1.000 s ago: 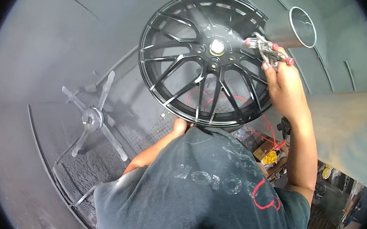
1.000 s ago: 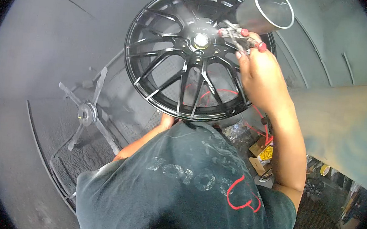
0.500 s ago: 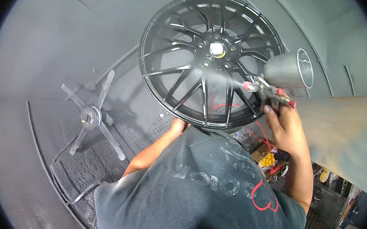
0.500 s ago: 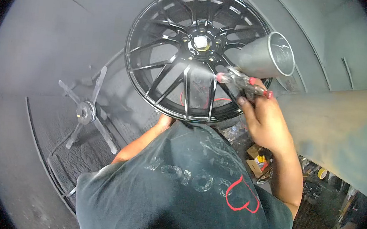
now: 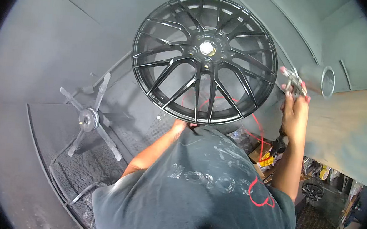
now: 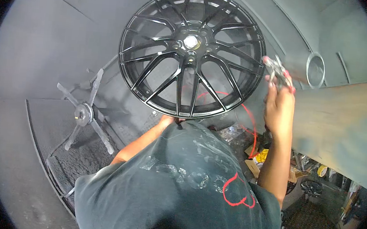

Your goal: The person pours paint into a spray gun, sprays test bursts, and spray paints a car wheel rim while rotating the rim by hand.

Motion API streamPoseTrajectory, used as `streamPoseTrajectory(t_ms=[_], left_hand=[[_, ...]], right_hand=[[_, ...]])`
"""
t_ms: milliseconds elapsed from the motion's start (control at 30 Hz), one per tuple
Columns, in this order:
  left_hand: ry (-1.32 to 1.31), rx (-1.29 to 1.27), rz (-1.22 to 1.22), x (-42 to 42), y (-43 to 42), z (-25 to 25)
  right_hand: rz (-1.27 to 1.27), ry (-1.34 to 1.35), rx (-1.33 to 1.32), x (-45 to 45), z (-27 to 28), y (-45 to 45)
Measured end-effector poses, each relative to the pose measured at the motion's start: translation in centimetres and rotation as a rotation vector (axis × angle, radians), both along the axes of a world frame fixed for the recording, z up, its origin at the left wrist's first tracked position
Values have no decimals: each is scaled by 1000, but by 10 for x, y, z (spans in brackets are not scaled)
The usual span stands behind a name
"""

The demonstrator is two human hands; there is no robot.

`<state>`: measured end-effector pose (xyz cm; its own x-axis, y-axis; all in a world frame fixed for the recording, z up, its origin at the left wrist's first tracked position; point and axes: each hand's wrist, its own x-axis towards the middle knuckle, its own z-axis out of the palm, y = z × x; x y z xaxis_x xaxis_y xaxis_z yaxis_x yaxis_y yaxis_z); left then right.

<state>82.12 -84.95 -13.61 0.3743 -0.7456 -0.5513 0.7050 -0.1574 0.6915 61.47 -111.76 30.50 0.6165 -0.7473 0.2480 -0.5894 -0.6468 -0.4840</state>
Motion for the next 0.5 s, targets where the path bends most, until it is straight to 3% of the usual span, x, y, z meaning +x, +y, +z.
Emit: streamPoseTrajectory(t_ms=[67,100,200,233,300,500], left_hand=[[62,185,-59,-3,-7,52],[91,137,-65,-6,-7,62],[87,171,-255,-9,17,37],[-657,138,-652,-2,36,40],[-177,469,-673,-5,55,50],[-227,604,-721,-31,106,84]], right_hand=[[-208,-101,257,-26,-8,12],[-207,-102,260,-41,-18,16],[-299,-117,332,-86,-64,26],[-311,-102,363,-100,-83,29],[-326,-119,404,-115,-109,39],[-280,-137,516,-139,-150,52]])
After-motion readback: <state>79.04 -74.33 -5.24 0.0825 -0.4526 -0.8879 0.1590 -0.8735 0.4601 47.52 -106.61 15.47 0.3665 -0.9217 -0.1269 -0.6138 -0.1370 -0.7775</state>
